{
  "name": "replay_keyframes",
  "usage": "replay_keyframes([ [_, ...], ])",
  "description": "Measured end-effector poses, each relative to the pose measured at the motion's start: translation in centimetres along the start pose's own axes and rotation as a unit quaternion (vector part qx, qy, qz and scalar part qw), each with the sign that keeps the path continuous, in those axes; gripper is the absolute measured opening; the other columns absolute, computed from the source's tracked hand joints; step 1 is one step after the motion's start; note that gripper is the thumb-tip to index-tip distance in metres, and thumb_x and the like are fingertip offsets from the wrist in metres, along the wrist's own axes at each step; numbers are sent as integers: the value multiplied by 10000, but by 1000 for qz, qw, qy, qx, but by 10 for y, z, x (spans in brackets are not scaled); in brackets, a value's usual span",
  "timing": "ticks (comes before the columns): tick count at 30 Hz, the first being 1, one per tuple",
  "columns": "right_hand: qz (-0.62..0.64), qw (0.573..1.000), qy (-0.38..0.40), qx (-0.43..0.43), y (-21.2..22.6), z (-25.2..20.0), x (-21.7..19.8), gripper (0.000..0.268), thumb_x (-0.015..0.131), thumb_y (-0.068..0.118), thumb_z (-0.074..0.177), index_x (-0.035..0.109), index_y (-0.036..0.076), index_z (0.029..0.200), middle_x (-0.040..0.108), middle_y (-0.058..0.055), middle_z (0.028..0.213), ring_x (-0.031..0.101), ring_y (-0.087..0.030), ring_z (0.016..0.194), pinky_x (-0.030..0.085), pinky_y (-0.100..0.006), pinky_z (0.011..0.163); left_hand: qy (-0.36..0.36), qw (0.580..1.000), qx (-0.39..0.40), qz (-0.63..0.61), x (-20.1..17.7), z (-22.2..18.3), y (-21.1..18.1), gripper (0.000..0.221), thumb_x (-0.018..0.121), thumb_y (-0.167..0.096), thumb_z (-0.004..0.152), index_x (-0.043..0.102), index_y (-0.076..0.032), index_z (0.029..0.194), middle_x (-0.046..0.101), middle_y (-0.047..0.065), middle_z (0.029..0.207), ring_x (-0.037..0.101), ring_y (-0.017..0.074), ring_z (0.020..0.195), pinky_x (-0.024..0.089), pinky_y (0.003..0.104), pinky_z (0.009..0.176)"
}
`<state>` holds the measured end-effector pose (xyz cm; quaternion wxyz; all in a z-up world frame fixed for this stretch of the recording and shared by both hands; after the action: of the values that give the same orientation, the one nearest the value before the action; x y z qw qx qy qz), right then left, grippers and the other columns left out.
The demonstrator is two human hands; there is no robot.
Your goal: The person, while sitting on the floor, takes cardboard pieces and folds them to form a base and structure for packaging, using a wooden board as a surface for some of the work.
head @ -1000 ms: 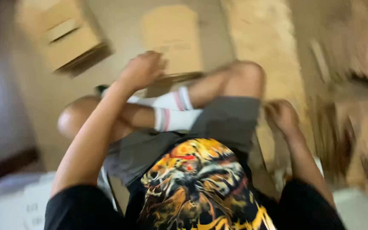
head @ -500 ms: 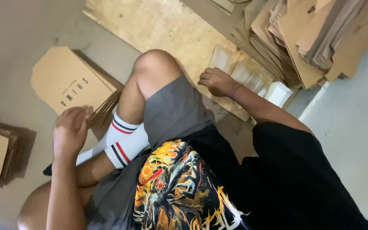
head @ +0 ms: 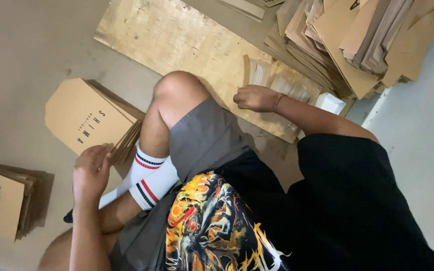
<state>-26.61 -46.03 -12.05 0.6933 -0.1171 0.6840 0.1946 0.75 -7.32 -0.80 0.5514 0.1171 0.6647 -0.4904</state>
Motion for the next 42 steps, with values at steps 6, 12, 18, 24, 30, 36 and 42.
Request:
replay_keyframes([
  [6, -89, 973, -187, 103, -29, 56, -64, 168, 584, 137, 977, 620, 55, 835, 551, -78, 855, 576, -262, 821, 478, -383, 716, 44, 995, -62, 65, 8, 10, -5, 645, 726, -324, 846, 557, 41, 1351, 451, 307, 1422, 398, 490, 1325, 331, 568, 1093],
  [12, 115, 848, -410, 315, -56, 107, -127, 263, 575, -76, 918, 609, 44, 1149, 532, -126, 1000, 534, -176, 705, 528, -241, 576, 105, 987, -57, 112, 33, 1, 26, 563, 643, -249, 864, 490, -25, 1358, 391, 247, 1478, 401, 421, 1323, 395, 553, 989],
  [18, 691, 562, -329, 315, -25, 185, -129, 402, 534, 6, 938, 421, 9, 1324, 523, -142, 1024, 714, -252, 729, 558, -254, 600, 89, 991, -92, 22, 28, -2, 40, 406, 514, -206, 952, 488, 31, 1281, 543, 224, 1298, 546, 440, 1095, 436, 514, 862],
  [24, 603, 767, -105, 195, 56, 247, -147, 343, 445, -23, 978, 604, 30, 1277, 594, -87, 642, 539, -103, 539, 430, -198, 458, -155, 966, -22, 205, -9, -4, 24, 95, 641, -189, 813, 565, -211, 868, 653, -4, 882, 677, 260, 662, 545, 357, 588],
  [30, 253, 958, -82, 103, 83, 273, -163, 424, 616, 80, 920, 587, 67, 1342, 585, -155, 1099, 637, -329, 975, 532, -386, 833, -200, 938, 7, 283, -28, -2, -11, 409, 649, -126, 740, 675, -127, 1148, 557, 101, 1240, 603, 329, 1044, 541, 468, 822],
  [36, -27, 989, -121, -80, 158, 325, -106, 171, 590, 258, 842, 656, 105, 806, 532, -86, 703, 585, -273, 783, 487, -355, 678, -228, 913, 110, 321, -9, -1, -38, 255, 556, -75, 863, 662, -112, 1091, 576, 123, 1166, 593, 314, 1025, 483, 420, 825],
  [42, 12, 999, -22, 24, 110, 357, -21, 178, 578, 183, 789, 703, 57, 794, 636, -133, 667, 662, -327, 660, 515, -417, 551, -214, 927, 43, 306, -23, -14, -18, 269, 625, -145, 843, 685, -185, 1102, 580, 102, 1282, 506, 340, 1207, 388, 569, 944],
])
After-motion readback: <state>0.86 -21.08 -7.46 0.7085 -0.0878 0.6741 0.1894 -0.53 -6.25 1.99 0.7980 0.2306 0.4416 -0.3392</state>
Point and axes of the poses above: each hand's wrist, its own z-axis towards the middle knuckle, its own x-axis out of the palm, y = z × x, the point moved 7 cm from there along z, towards the middle knuckle
